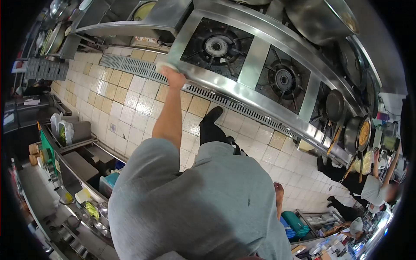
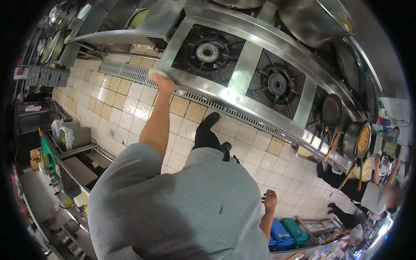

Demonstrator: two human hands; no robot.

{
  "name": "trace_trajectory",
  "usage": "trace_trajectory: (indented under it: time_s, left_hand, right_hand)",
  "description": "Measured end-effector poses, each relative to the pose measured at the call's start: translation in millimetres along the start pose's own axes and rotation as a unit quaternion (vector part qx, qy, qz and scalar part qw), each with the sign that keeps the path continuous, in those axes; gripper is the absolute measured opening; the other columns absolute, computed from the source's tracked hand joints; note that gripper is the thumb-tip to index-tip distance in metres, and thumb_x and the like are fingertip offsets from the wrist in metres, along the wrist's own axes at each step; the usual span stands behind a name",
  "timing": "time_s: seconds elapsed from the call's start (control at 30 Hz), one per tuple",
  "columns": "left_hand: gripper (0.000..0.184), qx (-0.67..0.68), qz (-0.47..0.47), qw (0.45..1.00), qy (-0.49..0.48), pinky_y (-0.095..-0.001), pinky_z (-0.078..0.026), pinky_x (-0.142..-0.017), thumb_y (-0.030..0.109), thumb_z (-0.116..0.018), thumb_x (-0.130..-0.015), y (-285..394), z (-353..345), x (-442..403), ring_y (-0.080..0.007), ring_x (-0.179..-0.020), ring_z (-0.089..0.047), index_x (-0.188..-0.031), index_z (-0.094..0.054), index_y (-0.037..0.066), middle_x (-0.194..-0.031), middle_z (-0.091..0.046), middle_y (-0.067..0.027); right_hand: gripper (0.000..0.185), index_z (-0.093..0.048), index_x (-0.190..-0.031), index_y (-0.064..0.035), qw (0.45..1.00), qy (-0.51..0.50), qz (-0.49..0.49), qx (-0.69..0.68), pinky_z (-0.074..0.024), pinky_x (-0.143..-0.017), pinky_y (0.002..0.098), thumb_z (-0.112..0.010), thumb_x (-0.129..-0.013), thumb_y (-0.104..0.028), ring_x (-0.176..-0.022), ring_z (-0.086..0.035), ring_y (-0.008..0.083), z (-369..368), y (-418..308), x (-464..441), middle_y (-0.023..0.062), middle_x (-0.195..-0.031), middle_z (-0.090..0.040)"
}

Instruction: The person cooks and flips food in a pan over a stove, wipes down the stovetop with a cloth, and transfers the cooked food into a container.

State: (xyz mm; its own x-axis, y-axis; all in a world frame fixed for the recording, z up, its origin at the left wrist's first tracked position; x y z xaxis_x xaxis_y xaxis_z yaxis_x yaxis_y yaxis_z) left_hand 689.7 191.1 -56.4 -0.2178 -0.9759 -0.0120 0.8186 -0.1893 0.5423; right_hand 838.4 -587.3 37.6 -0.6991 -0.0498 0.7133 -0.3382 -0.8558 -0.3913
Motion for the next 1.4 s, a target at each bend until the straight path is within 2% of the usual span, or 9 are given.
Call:
trace_trajectory:
  time_s: [0.07,0.37,0.5,0.67,0.77,0.83,0.93,1.17,1.4]
  left_hand:
    - [0.082,-0.29,-0.013,0.945,-0.154,-0.0599,-0.006,-0.109,0.024,-0.049,-0.082,-5,-71,13,-0.0535,-0.135,-0.003,-0.132,-0.005,-0.025,-0.143,-0.001,-0.043]
    - [0.056,-0.332,0.013,0.902,-0.277,-0.0595,-0.025,-0.105,0.015,-0.053,-0.082,167,-80,142,-0.0595,-0.125,-0.026,-0.126,-0.043,-0.016,-0.138,-0.024,-0.0419]
    - [0.028,-0.34,-0.173,0.881,-0.279,-0.0673,-0.037,-0.088,0.017,-0.055,-0.082,60,-66,68,-0.0376,-0.101,-0.061,-0.101,-0.068,0.001,-0.103,-0.065,-0.0204]
    - [0.017,-0.432,-0.257,0.855,-0.131,-0.0574,-0.041,-0.092,0.013,-0.053,-0.084,58,-32,68,-0.0257,-0.084,-0.066,-0.093,-0.067,0.007,-0.087,-0.068,-0.009]
    - [0.022,-0.444,-0.229,0.84,-0.211,-0.0589,-0.029,-0.098,0.015,-0.053,-0.082,77,-109,121,-0.0285,-0.1,-0.055,-0.103,-0.059,0.011,-0.105,-0.058,-0.0121]
    - [0.037,-0.014,-0.019,0.966,-0.258,-0.0527,-0.02,-0.103,0.008,-0.051,-0.081,126,-103,169,-0.0336,-0.113,-0.037,-0.115,-0.036,0.003,-0.117,-0.038,-0.0219]
    - [0.072,0.325,0.134,0.921,-0.166,-0.0433,-0.007,-0.112,-0.001,-0.049,-0.078,158,-81,192,-0.0412,-0.132,-0.01,-0.133,-0.002,-0.008,-0.136,-0.007,-0.0364]
    - [0.089,0.028,0.011,1.0,-0.006,-0.0566,0.0,-0.111,0.006,-0.055,-0.074,72,-21,68,-0.061,-0.131,0.005,-0.14,0.002,-0.014,-0.137,0.004,-0.0483]
    - [0.065,-0.217,-0.097,0.956,-0.171,-0.0568,-0.019,-0.11,0.011,-0.04,-0.087,62,35,-30,-0.0398,-0.141,-0.008,-0.147,-0.015,0.003,-0.152,-0.007,-0.0224]
  right_hand:
    - [0.025,-0.056,-0.106,-0.0025,1.0,0.012,0.02,-0.019,-0.0491,-0.046,0.0288,-0.051,-0.093,-0.023,-0.06,-0.062,0.0172,-3,-8,5,0.0112,-0.085,-0.063]
    - [0.031,-0.067,-0.096,-0.0017,0.989,0.013,0.09,0.119,-0.0513,-0.073,0.0366,-0.056,-0.085,-0.028,-0.08,-0.067,0.0276,-26,161,-60,0.0194,-0.089,-0.068]
    - [0.03,-0.066,-0.1,-0.0014,0.991,0.034,0.02,0.125,-0.0516,-0.068,0.0356,-0.053,-0.087,-0.026,-0.074,-0.066,0.0257,0,103,-10,0.0179,-0.089,-0.068]
    - [0.029,-0.062,-0.105,-0.0021,0.998,0.01,-0.042,-0.036,-0.0486,-0.053,0.03,-0.052,-0.09,-0.024,-0.062,-0.06,0.0165,9,58,22,0.0096,-0.078,-0.065]
    - [0.026,-0.059,-0.105,-0.0023,0.997,0.023,0.025,-0.066,-0.0472,-0.047,0.0304,-0.052,-0.09,-0.023,-0.058,-0.059,0.0161,-3,115,-19,0.0089,-0.077,-0.063]
    - [0.026,-0.058,-0.105,-0.0021,0.998,0.004,0.044,-0.048,-0.0471,-0.046,0.03,-0.051,-0.09,-0.022,-0.058,-0.059,0.0162,-4,123,-37,0.0093,-0.077,-0.063]
    - [0.026,-0.057,-0.106,-0.0019,0.999,-0.026,0.021,-0.026,-0.0472,-0.045,0.0293,-0.051,-0.091,-0.022,-0.058,-0.059,0.0165,-5,58,-22,0.0105,-0.08,-0.062]
    - [0.027,-0.053,-0.112,-0.0039,1.0,-0.012,-0.007,-0.027,-0.0467,-0.045,0.0292,-0.049,-0.094,-0.024,-0.058,-0.061,0.018,4,5,-32,0.0106,-0.085,-0.06]
    - [0.026,-0.055,-0.108,-0.0035,0.997,-0.028,-0.052,-0.053,-0.0468,-0.043,0.0306,-0.051,-0.091,-0.023,-0.056,-0.059,0.0184,-20,-5,-34,0.0115,-0.082,-0.061]
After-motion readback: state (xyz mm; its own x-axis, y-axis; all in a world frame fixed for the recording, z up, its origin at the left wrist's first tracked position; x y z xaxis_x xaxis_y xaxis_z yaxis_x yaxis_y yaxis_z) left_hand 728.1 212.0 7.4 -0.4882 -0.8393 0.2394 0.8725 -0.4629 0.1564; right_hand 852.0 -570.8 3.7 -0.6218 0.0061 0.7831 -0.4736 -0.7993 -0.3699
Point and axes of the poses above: each hand's wrist, its own x-axis away from the middle knuckle, its own z-axis out of the back of the hand, y = z × x, the point moved 6 cm from there along -x, towards the middle knuckle
